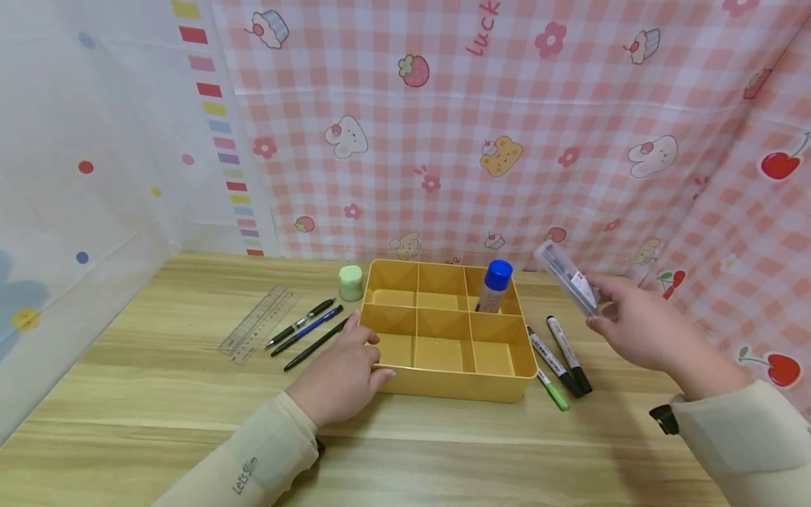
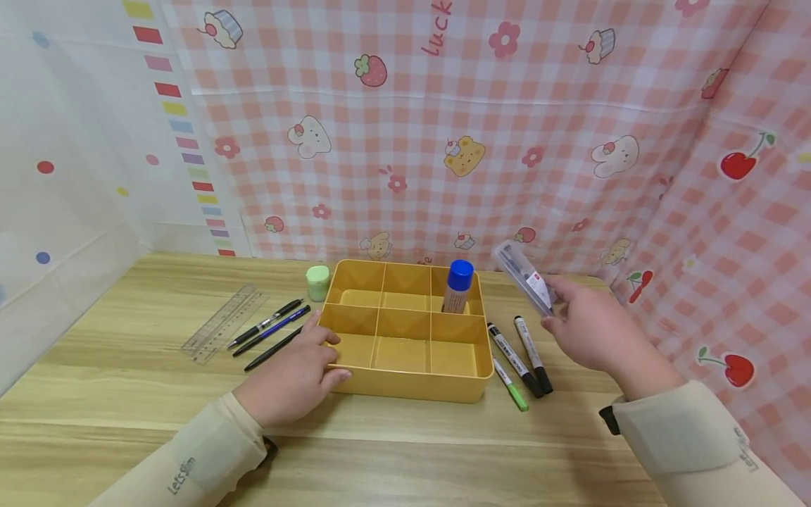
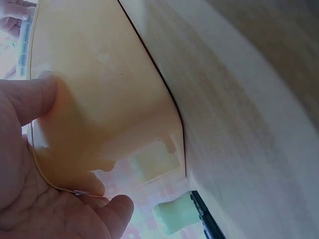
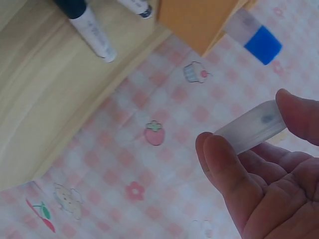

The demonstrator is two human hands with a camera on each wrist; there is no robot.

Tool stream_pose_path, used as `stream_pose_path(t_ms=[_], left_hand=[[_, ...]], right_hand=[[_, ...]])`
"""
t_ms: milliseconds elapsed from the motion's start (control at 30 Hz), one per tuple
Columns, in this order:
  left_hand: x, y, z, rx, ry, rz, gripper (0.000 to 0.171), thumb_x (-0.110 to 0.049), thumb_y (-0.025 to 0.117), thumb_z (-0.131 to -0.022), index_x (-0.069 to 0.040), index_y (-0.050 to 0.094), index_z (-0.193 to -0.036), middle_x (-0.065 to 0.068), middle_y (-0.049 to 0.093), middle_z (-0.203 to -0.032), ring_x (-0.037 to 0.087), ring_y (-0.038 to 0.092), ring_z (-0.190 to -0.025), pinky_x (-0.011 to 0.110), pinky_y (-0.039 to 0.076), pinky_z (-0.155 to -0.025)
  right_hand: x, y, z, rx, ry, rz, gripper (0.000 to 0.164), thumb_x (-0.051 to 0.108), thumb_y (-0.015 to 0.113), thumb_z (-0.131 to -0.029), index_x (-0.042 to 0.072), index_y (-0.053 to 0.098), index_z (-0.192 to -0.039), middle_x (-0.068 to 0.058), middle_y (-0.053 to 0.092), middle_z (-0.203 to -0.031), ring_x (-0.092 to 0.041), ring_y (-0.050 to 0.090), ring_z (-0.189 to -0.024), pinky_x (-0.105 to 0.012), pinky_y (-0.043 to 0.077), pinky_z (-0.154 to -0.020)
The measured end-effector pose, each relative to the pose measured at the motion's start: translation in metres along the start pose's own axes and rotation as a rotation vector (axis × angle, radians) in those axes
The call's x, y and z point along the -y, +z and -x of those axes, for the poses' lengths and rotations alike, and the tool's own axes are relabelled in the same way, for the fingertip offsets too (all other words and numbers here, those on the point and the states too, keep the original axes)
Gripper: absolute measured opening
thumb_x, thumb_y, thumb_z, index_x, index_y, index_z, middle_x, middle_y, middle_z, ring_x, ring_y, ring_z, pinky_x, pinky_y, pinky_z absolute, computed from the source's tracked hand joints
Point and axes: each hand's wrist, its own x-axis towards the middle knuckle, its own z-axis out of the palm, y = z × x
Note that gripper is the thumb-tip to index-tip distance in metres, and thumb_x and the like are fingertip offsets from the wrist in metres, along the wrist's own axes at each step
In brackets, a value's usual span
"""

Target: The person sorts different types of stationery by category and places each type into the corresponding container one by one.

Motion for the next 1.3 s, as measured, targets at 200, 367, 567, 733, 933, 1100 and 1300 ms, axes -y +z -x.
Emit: stream_pose_path(t_ms=[200, 367, 567, 733, 933, 1100, 1300], left_hand=[[-0.001, -0.002, 0.001, 0.01, -0.006, -0.002, 0.035, -0.043, 0.057, -0.092, -0.015, 0.063, -0.072, 0.007, 0.055, -0.114, 0.027, 0.025, -0.131, 0.038, 0.013, -0.114], [-0.002, -0.003, 0.001, 0.012, -0.002, 0.0, 0.035, -0.042, 0.057, -0.092, -0.014, 0.064, -0.073, 0.008, 0.055, -0.114, 0.027, 0.026, -0.13, 0.038, 0.012, -0.114], [-0.001, -0.002, 0.0, 0.012, 0.004, 0.007, 0.035, -0.041, 0.057, -0.092, -0.013, 0.064, -0.073, 0.008, 0.055, -0.113, 0.024, 0.032, -0.126, 0.038, 0.011, -0.114], [0.0, -0.001, -0.001, 0.013, 0.009, -0.004, 0.035, -0.042, 0.056, -0.093, -0.014, 0.063, -0.073, 0.008, 0.055, -0.112, 0.024, 0.034, -0.125, 0.039, 0.01, -0.114], [0.0, -0.002, -0.001, 0.011, 0.016, -0.008, 0.035, -0.041, 0.057, -0.092, -0.013, 0.063, -0.072, 0.009, 0.056, -0.111, 0.022, 0.037, -0.122, 0.039, 0.008, -0.115], [-0.001, -0.003, -0.001, 0.011, 0.02, -0.003, 0.035, -0.04, 0.057, -0.093, -0.012, 0.062, -0.072, 0.009, 0.055, -0.111, 0.024, 0.037, -0.122, 0.039, 0.008, -0.115], [-0.001, -0.003, -0.001, 0.008, 0.025, -0.005, 0.035, -0.04, 0.057, -0.092, -0.012, 0.063, -0.072, 0.009, 0.056, -0.11, 0.024, 0.037, -0.122, 0.039, 0.008, -0.115]], right_hand=[[0.008, -0.003, 0.009, 0.034, 0.001, 0.009, 0.061, 0.024, 0.064, -0.089, 0.007, 0.037, -0.142, -0.021, 0.063, -0.106, -0.025, 0.059, -0.082, -0.037, 0.051, -0.056], [0.013, -0.002, 0.014, 0.049, -0.007, 0.042, 0.06, 0.029, 0.064, -0.088, 0.006, 0.041, -0.138, -0.019, 0.065, -0.105, -0.026, 0.061, -0.085, -0.039, 0.051, -0.058], [0.019, 0.001, 0.018, 0.049, -0.038, 0.039, 0.059, 0.026, 0.066, -0.087, 0.008, 0.043, -0.138, -0.015, 0.066, -0.102, -0.025, 0.061, -0.088, -0.043, 0.053, -0.062], [0.024, 0.003, 0.022, 0.069, -0.077, 0.01, 0.056, 0.019, 0.068, -0.085, 0.009, 0.045, -0.136, -0.011, 0.067, -0.101, -0.023, 0.06, -0.088, -0.042, 0.055, -0.064], [0.028, 0.01, 0.023, 0.119, -0.088, 0.018, 0.055, 0.02, 0.07, -0.083, 0.014, 0.048, -0.134, -0.006, 0.067, -0.097, -0.02, 0.06, -0.085, -0.038, 0.053, -0.061], [0.032, 0.016, 0.023, 0.144, -0.117, 0.039, 0.054, 0.017, 0.071, -0.081, 0.015, 0.051, -0.131, -0.002, 0.067, -0.092, -0.018, 0.059, -0.081, -0.036, 0.052, -0.06], [0.037, 0.022, 0.022, 0.201, -0.101, 0.063, 0.058, 0.019, 0.072, -0.08, 0.013, 0.05, -0.134, 0.001, 0.065, -0.094, -0.014, 0.056, -0.077, -0.033, 0.051, -0.059]])
